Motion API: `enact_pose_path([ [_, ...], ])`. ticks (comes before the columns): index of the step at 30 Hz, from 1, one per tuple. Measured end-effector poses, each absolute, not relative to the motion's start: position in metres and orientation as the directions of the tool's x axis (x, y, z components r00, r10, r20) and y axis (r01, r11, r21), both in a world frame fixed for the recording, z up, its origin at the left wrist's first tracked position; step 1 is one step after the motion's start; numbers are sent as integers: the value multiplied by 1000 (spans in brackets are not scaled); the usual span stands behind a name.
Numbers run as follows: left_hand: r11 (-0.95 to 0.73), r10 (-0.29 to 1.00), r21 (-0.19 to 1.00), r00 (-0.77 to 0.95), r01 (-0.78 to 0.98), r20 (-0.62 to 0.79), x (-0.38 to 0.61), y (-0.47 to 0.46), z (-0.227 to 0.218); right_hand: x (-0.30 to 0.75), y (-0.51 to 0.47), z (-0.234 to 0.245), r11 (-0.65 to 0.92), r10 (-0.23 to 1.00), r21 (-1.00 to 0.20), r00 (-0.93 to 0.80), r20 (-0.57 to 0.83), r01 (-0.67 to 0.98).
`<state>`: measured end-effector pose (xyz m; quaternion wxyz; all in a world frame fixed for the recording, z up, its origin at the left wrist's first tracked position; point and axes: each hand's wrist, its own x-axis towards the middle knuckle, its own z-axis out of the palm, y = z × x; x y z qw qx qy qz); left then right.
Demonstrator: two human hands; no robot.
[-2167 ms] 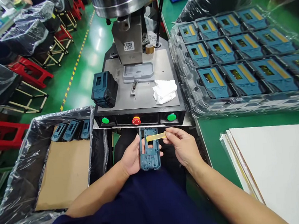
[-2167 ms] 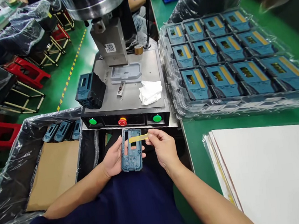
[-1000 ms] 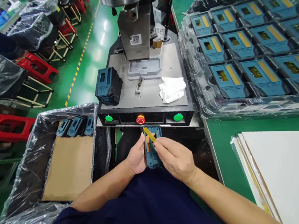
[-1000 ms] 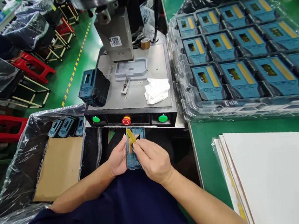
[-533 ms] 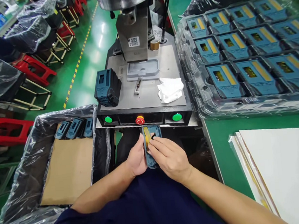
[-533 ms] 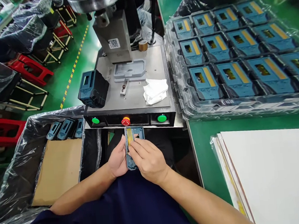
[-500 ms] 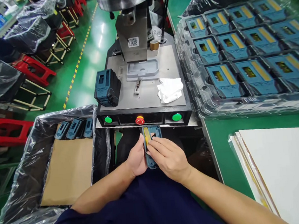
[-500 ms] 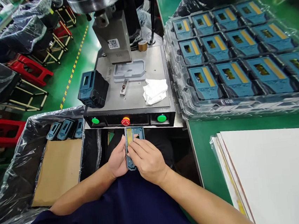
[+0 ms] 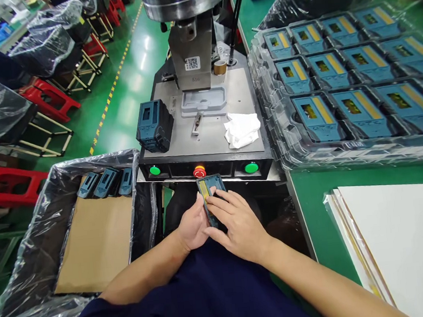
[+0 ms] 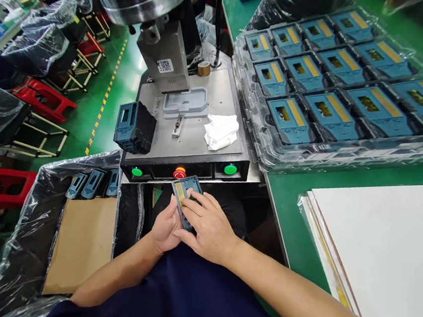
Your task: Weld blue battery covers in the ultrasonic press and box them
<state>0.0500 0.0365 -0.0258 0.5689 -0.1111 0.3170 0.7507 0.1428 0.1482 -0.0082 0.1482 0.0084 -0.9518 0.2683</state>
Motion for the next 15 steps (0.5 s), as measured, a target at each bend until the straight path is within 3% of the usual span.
enact_pose_path([
  [6, -127, 836, 446, -338, -886, -432, 47, 31, -26, 143, 148, -9, 863, 48, -501, -980, 192, -56],
  [11, -83, 764, 489, -370, -868, -528, 42, 30, -30, 139, 153, -14, 915, -39, -381, -970, 240, -131],
  [15, -165, 759, 478, -421, -863, -497, 38, 31, -31, 134, 152, -11, 949, 54, -312, -954, 295, -43],
])
